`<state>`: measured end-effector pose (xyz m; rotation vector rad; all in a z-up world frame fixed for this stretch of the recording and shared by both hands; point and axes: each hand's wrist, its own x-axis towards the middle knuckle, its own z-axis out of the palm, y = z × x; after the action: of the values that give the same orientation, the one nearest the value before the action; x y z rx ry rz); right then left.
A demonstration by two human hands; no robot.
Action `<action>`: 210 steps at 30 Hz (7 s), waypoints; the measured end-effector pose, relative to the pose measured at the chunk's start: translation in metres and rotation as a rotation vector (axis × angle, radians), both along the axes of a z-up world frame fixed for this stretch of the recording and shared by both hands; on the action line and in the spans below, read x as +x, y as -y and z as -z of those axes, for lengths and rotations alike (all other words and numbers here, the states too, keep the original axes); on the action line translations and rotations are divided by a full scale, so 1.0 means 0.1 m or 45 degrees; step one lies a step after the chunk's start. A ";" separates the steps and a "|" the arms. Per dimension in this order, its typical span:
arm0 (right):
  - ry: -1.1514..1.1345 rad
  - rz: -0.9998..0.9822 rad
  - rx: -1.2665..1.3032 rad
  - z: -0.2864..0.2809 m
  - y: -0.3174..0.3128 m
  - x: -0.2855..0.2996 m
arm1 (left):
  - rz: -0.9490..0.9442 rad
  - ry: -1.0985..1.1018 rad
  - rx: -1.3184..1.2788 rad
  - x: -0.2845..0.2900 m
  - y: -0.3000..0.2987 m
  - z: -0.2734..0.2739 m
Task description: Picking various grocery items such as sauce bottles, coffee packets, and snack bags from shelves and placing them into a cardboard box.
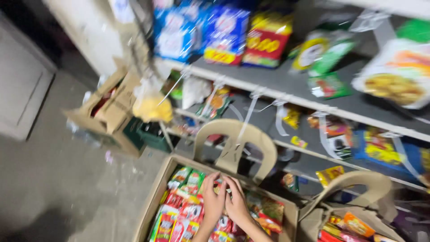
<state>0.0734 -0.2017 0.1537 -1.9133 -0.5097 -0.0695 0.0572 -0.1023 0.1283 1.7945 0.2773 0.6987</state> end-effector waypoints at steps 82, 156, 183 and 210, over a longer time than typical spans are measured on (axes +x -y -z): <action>-0.686 -0.161 -0.418 2.69 -1.62 -0.41 | -0.333 -0.810 0.139 -0.97 -1.77 2.10; 0.702 0.469 0.803 -3.86 3.23 0.25 | 0.946 0.672 -0.090 0.74 2.85 -4.72; -1.391 0.015 0.471 1.53 0.18 -0.82 | 0.040 -0.553 -0.568 -1.15 -0.73 1.22; -1.008 0.368 -0.574 2.96 -0.53 -0.48 | 0.429 -1.053 0.721 -0.83 -1.03 1.83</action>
<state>0.0253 -0.1482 -0.1419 -2.2299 0.3151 0.6408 -0.0261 0.0010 -0.0545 2.5354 0.3244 -0.2762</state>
